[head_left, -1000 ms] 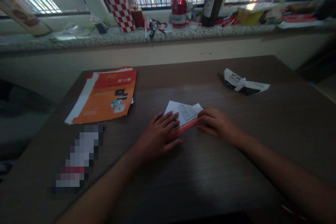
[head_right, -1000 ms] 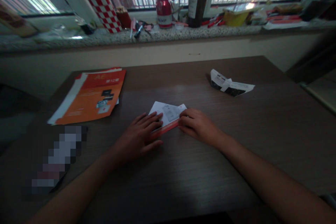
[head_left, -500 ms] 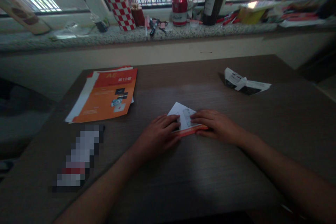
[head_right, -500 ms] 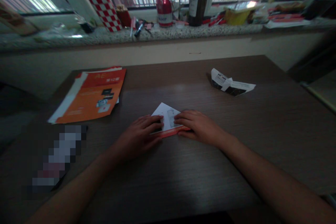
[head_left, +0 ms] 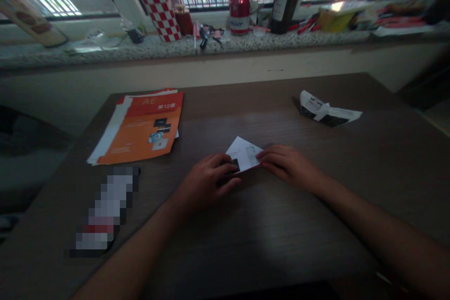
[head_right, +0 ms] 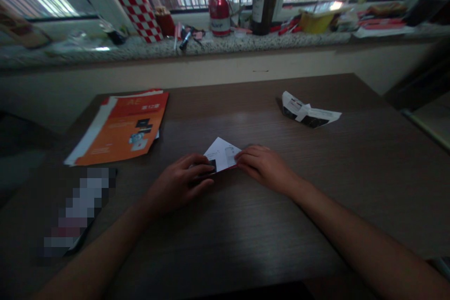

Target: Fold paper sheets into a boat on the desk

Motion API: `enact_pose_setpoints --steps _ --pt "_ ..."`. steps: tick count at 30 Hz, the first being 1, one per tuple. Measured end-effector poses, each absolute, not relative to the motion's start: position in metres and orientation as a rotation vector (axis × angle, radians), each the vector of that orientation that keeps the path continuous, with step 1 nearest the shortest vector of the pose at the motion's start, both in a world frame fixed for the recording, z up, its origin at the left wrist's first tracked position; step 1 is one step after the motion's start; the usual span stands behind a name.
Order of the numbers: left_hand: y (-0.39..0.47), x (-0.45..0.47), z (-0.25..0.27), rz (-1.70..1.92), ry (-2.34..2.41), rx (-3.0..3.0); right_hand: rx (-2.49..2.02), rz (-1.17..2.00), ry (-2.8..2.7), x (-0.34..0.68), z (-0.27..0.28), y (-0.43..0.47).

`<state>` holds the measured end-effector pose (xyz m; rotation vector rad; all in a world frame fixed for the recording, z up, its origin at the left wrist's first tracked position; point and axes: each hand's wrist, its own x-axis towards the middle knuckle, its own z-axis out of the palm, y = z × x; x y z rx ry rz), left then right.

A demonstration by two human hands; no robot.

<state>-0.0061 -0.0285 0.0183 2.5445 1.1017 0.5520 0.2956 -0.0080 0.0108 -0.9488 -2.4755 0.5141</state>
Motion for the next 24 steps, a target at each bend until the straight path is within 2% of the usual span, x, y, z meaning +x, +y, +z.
enact_pose_setpoints --steps 7,24 --pt "-0.022 -0.004 0.012 0.540 1.188 2.494 -1.102 0.472 -2.407 0.292 0.006 -0.006" --pt "-0.016 0.000 -0.001 0.624 1.252 2.585 -1.012 0.277 -2.511 0.286 0.000 -0.001"
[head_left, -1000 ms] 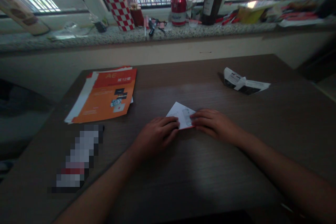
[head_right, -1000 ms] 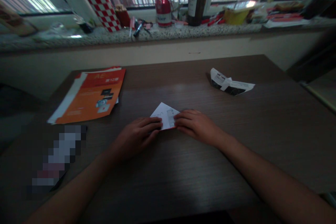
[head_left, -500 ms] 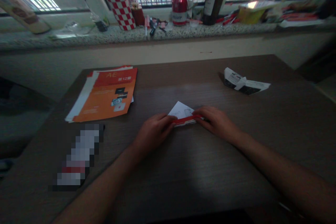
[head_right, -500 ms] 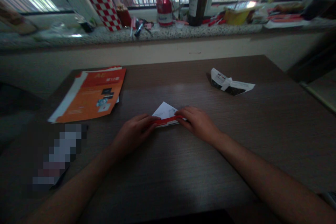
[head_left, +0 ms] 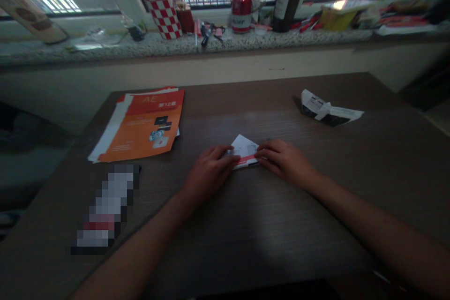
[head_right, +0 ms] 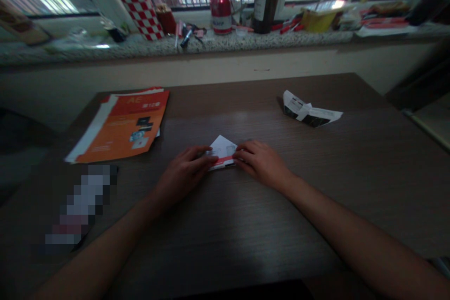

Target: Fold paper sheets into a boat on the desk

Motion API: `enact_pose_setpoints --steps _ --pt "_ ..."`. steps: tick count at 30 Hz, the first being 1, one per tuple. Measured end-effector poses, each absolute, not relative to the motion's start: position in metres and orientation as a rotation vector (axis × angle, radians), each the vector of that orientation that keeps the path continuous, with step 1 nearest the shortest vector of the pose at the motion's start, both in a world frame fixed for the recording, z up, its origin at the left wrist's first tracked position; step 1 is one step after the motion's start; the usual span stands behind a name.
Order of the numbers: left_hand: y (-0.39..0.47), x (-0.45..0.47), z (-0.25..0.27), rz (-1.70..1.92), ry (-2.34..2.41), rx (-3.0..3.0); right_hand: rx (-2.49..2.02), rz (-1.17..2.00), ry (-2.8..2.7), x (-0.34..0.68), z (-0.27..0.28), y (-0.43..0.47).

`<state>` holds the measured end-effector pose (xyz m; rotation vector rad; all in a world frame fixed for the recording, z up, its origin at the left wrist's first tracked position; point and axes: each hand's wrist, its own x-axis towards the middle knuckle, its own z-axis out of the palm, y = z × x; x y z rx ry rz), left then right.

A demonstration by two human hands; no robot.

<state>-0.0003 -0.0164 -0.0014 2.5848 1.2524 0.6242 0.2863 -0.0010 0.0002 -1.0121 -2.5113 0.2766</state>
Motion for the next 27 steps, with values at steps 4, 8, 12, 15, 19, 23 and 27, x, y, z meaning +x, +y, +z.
enact_pose_setpoints --steps 4,8,12,15,19,23,27 --pt "-0.018 -0.001 0.001 0.555 1.199 2.622 -1.026 0.227 -2.558 0.287 0.003 -0.004" --pt "-0.024 0.001 0.012 0.455 1.188 2.677 -1.053 0.133 -2.595 0.290 0.004 -0.005" --pt "-0.028 0.000 0.021 0.385 1.103 2.705 -1.086 0.079 -2.614 0.294 0.004 -0.005" --pt "-0.029 -0.002 0.022 0.334 0.964 2.723 -1.097 0.054 -2.639 0.297 0.002 -0.005" --pt "-0.029 -0.001 0.021 0.223 0.855 2.754 -1.094 0.070 -2.656 0.299 -0.001 -0.005" --pt "-0.035 0.004 0.020 0.176 0.902 2.742 -1.073 0.104 -2.645 0.299 -0.001 -0.003" --pt "-0.043 0.010 0.020 0.174 0.988 2.742 -0.975 0.137 -2.630 0.300 0.004 -0.004"
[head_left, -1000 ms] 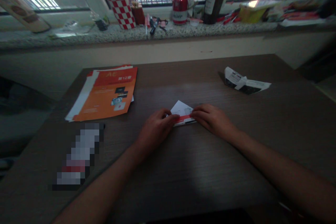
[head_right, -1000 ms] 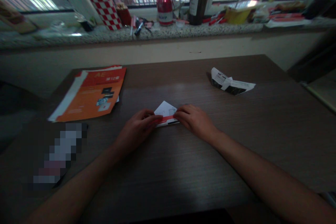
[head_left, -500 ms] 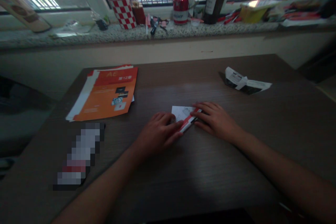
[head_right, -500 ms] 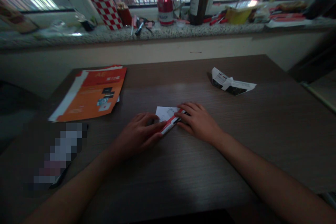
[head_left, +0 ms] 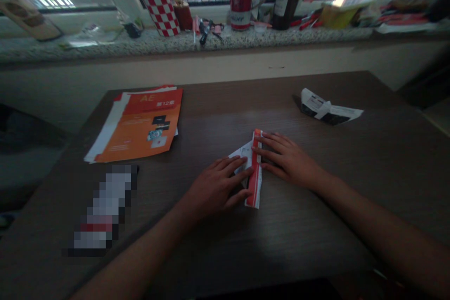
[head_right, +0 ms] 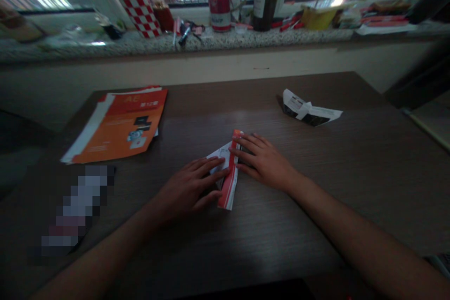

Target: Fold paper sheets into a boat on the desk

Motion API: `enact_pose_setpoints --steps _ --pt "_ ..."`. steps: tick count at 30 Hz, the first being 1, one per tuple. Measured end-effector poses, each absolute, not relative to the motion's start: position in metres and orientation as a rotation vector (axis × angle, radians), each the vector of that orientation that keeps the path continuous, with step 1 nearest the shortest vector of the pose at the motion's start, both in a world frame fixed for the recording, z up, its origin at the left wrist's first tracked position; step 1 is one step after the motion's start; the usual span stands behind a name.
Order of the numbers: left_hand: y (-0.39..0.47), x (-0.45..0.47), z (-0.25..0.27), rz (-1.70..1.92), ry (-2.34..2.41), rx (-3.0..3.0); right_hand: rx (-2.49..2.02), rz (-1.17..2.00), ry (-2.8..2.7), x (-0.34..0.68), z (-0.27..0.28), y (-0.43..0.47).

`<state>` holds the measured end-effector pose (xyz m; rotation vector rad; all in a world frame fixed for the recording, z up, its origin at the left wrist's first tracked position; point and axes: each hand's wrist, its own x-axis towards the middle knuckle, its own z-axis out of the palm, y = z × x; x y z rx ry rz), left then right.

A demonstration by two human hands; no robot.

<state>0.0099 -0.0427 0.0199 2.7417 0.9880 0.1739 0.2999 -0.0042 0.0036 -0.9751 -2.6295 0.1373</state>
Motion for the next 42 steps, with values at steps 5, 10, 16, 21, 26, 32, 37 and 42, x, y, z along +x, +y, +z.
enact_pose_setpoints --steps 5,10,16,21,26,32,37,42 --pt "-0.049 0.015 0.018 0.215 1.058 2.752 -0.788 0.246 -2.659 0.303 0.007 -0.010" --pt "-0.051 0.015 0.014 0.267 1.060 2.728 -0.761 0.337 -2.651 0.303 0.005 -0.013" --pt "-0.053 0.014 0.012 0.355 1.092 2.669 -0.789 0.370 -2.671 0.302 0.003 -0.013" --pt "-0.053 0.013 0.011 0.368 1.161 2.618 -0.796 0.370 -2.690 0.302 0.003 -0.014" --pt "-0.051 0.013 0.009 0.408 1.147 2.609 -0.793 0.360 -2.681 0.301 0.002 -0.015" --pt "-0.051 0.014 0.010 0.409 1.148 2.621 -0.778 0.376 -2.668 0.299 0.003 -0.016" --pt "-0.052 0.014 0.010 0.411 1.155 2.614 -0.799 0.398 -2.657 0.298 0.005 -0.017" --pt "-0.052 0.013 0.009 0.425 1.150 2.606 -0.815 0.433 -2.635 0.298 0.004 -0.017"
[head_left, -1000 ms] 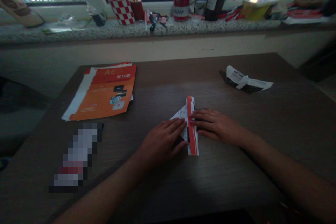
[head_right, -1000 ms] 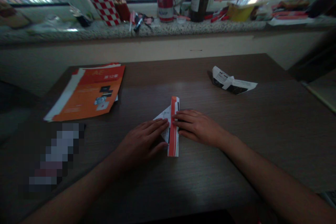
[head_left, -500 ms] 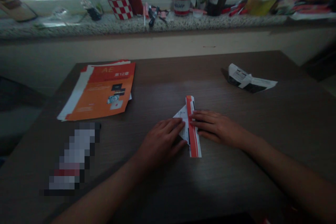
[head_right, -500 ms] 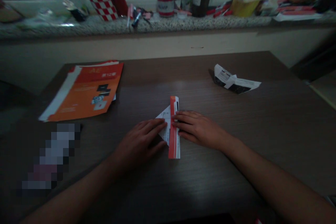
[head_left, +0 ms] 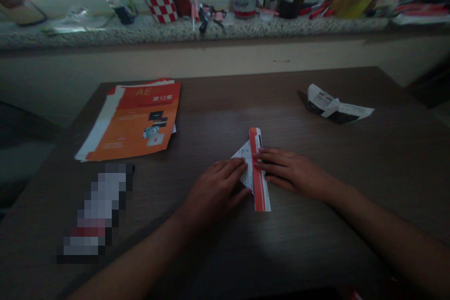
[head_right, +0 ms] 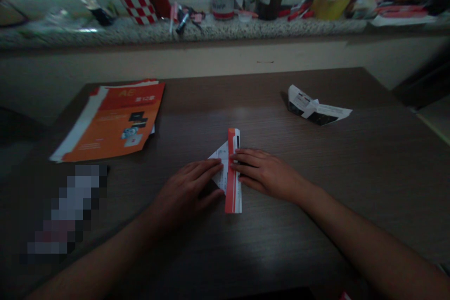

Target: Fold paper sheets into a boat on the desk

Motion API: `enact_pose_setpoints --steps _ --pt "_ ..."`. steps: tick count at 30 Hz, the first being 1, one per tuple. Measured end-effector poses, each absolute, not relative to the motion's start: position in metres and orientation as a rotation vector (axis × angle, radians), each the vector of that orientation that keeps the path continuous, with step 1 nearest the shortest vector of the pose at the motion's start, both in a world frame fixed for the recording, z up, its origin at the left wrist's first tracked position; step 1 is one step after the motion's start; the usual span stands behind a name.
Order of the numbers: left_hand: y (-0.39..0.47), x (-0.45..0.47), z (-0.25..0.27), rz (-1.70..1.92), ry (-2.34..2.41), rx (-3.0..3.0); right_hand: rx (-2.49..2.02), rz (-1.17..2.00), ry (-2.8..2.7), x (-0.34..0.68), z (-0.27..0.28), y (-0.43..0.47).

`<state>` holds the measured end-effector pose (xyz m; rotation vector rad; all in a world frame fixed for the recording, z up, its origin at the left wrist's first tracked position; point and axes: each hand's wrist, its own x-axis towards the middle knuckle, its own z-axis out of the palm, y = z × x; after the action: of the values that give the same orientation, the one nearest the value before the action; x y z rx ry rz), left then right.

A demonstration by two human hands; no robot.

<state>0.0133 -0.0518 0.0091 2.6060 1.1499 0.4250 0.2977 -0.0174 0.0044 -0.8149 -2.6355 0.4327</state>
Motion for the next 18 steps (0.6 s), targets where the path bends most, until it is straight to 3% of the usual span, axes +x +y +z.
enact_pose_setpoints --steps 18 --pt "-0.0492 0.0135 0.0110 0.351 1.041 2.782 -0.785 0.548 -2.588 0.3004 0.0024 -0.0149"
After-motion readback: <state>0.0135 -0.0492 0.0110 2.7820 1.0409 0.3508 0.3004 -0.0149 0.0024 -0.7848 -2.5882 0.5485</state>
